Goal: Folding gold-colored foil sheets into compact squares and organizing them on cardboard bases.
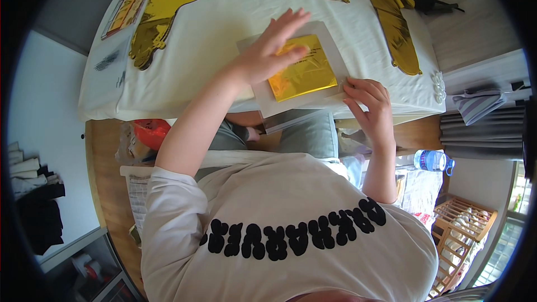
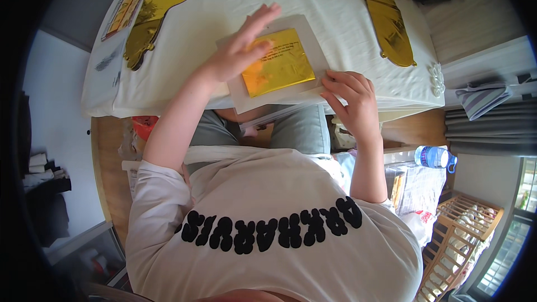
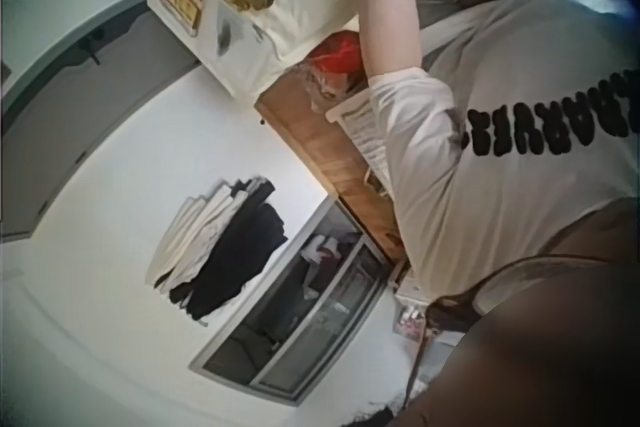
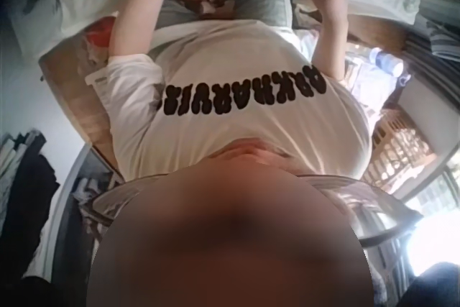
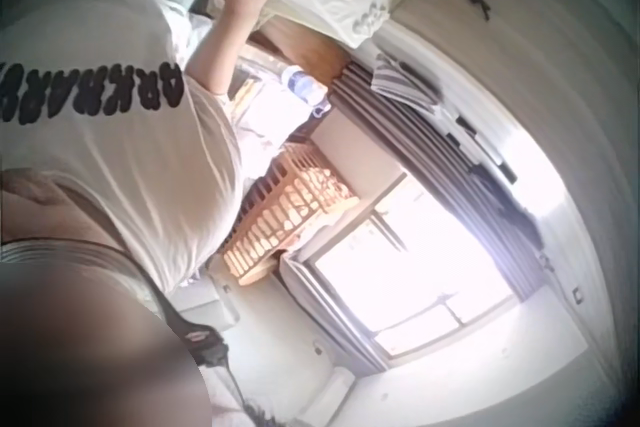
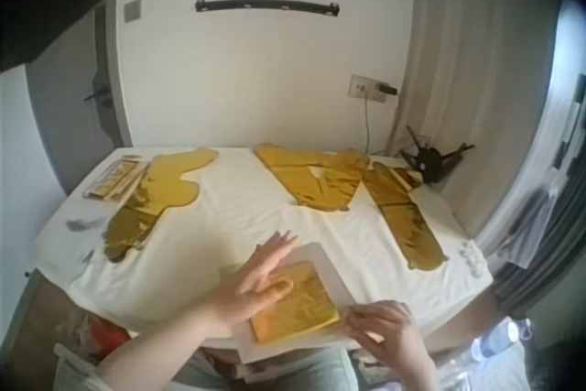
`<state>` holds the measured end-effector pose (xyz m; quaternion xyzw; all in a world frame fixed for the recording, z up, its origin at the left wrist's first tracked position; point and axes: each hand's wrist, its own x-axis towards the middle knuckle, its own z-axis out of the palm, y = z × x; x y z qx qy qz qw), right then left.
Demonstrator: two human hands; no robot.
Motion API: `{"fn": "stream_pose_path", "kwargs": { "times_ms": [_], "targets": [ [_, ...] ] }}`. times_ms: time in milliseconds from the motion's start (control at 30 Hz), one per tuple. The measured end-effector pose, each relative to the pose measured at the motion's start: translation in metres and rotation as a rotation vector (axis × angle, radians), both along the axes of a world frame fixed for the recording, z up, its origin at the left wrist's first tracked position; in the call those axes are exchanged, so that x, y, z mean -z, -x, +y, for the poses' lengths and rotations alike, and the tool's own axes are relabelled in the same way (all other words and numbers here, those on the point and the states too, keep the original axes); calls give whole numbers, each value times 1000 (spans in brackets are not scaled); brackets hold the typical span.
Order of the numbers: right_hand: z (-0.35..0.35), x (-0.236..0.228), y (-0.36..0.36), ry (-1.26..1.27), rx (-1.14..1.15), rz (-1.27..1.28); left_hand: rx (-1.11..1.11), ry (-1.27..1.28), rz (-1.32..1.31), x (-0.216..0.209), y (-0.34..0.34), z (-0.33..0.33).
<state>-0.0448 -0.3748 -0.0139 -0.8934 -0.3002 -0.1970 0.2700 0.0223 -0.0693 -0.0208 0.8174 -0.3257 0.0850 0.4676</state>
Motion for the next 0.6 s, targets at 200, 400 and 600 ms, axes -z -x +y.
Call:
{"fn": "stream_pose_path", "kwargs": {
  "times_ms": [200, 400, 600],
  "targets": [
    [0, 0, 4, -28, 9, -8, -57, 725, 149, -5, 76, 51],
    [40, -7, 26, -157, -119, -111, -203, 471, 429, 22, 170, 60],
    [101, 4, 49, -86, -340, -104, -278, 569, 824, 41, 173, 7]
  ]
}}
